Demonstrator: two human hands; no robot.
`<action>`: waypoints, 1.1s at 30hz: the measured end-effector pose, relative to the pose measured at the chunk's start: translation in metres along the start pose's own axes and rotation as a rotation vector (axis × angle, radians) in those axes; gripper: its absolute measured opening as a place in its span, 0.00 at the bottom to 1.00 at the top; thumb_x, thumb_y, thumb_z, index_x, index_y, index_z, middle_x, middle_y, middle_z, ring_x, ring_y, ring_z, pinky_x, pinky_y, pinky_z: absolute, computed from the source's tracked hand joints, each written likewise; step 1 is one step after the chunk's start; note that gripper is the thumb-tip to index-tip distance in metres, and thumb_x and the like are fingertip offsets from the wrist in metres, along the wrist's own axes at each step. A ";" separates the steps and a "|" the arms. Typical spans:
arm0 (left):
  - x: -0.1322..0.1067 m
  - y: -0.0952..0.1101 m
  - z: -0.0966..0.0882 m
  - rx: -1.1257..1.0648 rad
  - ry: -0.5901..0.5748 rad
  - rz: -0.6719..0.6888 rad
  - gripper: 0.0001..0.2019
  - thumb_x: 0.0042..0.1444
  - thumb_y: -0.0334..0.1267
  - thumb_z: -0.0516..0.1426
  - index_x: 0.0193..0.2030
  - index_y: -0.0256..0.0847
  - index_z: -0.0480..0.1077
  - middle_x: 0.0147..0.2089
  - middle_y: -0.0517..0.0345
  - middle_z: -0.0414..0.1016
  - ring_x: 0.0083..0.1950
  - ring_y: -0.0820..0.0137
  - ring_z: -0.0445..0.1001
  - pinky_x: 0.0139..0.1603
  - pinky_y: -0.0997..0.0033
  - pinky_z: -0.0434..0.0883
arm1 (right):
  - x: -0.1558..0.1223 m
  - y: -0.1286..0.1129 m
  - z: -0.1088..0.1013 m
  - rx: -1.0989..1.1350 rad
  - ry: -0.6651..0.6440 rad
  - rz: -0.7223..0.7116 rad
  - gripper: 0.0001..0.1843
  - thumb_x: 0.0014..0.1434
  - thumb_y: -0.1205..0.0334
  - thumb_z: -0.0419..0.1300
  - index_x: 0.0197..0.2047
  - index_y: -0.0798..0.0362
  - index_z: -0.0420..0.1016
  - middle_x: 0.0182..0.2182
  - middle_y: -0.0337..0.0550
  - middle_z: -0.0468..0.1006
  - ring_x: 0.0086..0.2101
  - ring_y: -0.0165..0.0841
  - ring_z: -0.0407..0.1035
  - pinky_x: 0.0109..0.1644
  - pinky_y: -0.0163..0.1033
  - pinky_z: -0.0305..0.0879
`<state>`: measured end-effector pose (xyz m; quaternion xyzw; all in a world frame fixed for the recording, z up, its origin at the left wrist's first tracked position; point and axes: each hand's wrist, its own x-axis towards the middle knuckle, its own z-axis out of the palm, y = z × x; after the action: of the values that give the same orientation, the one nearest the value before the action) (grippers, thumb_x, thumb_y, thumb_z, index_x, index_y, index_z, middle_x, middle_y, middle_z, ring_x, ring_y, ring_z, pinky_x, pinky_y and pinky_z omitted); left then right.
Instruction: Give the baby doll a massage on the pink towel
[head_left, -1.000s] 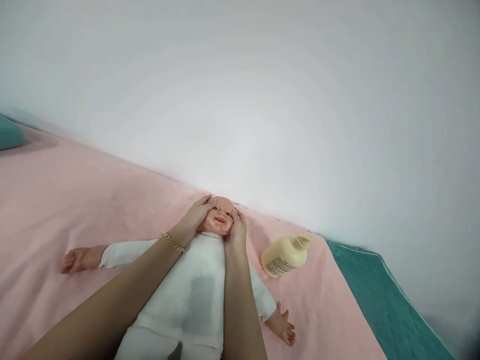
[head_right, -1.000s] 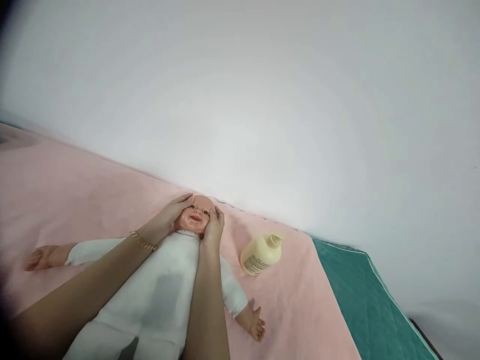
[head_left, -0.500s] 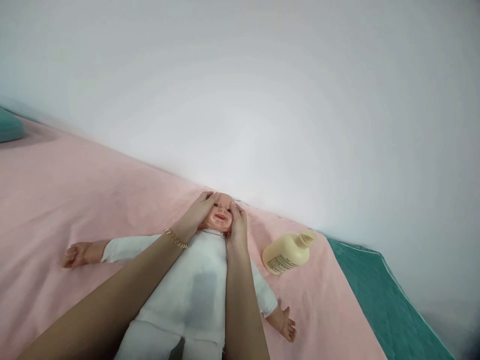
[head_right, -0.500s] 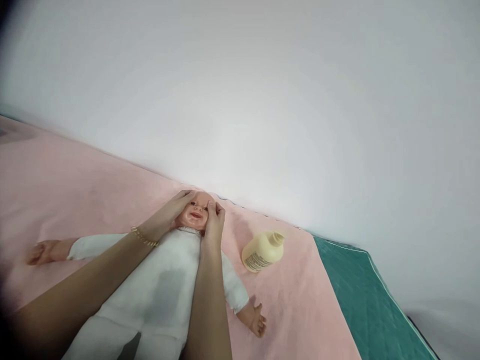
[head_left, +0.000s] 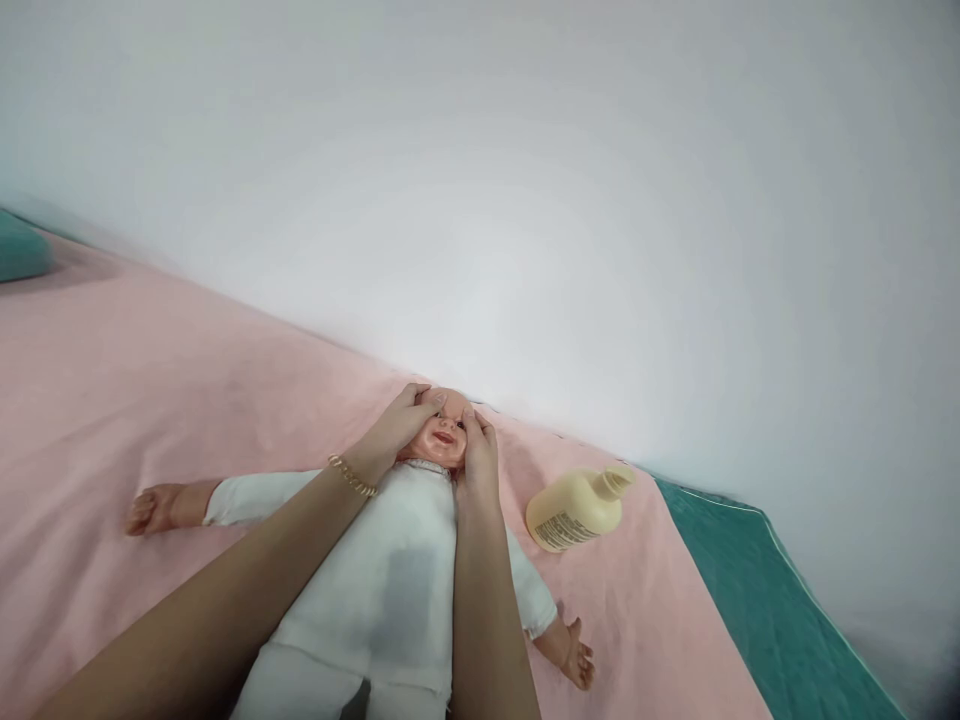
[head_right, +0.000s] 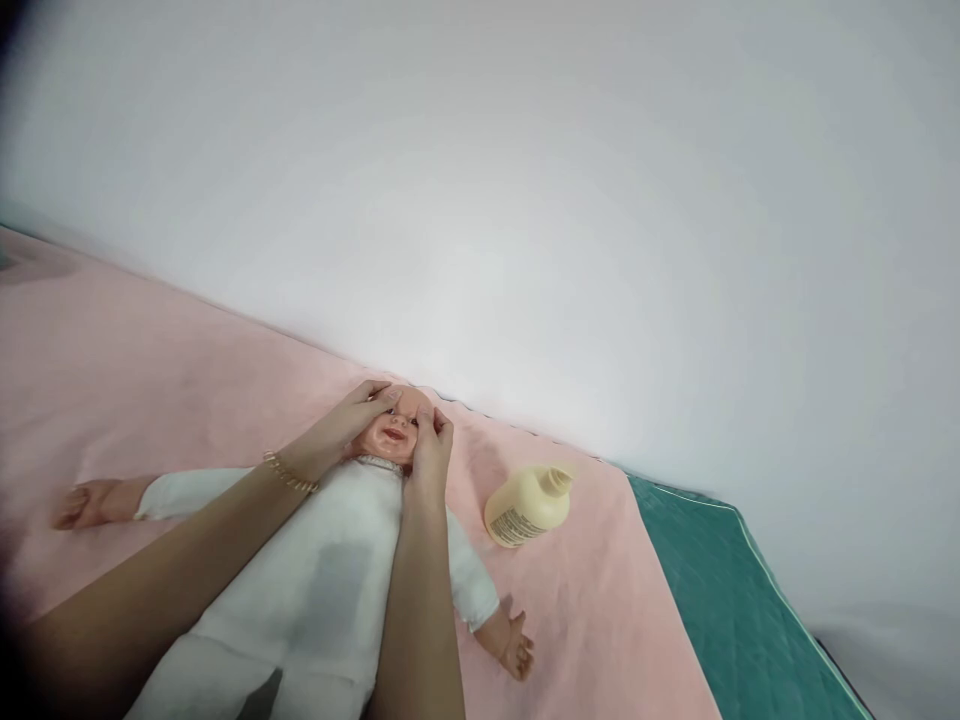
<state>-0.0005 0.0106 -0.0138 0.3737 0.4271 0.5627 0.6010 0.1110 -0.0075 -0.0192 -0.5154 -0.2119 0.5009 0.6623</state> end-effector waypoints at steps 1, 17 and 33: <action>0.001 -0.001 0.000 -0.001 -0.008 -0.010 0.19 0.47 0.42 0.66 0.45 0.39 0.71 0.47 0.47 0.77 0.50 0.57 0.76 0.48 0.64 0.72 | 0.001 0.000 0.000 0.009 0.001 0.004 0.21 0.50 0.56 0.68 0.46 0.51 0.70 0.37 0.41 0.81 0.38 0.38 0.78 0.41 0.41 0.77; -0.016 0.020 0.004 -0.201 -0.111 -0.060 0.18 0.48 0.46 0.66 0.42 0.37 0.72 0.45 0.46 0.78 0.49 0.55 0.77 0.49 0.59 0.74 | 0.011 0.006 -0.003 0.176 -0.042 -0.003 0.16 0.51 0.59 0.62 0.44 0.54 0.74 0.37 0.44 0.83 0.39 0.39 0.78 0.47 0.47 0.76; 0.002 -0.003 -0.003 0.032 -0.045 -0.026 0.23 0.48 0.42 0.66 0.50 0.40 0.69 0.53 0.44 0.74 0.49 0.56 0.77 0.47 0.60 0.74 | 0.006 0.005 -0.006 0.014 -0.054 -0.021 0.26 0.46 0.56 0.71 0.47 0.50 0.69 0.38 0.41 0.81 0.40 0.39 0.78 0.40 0.43 0.77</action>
<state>-0.0022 0.0127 -0.0180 0.3903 0.4272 0.5395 0.6117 0.1165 -0.0050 -0.0271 -0.4948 -0.2315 0.5092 0.6651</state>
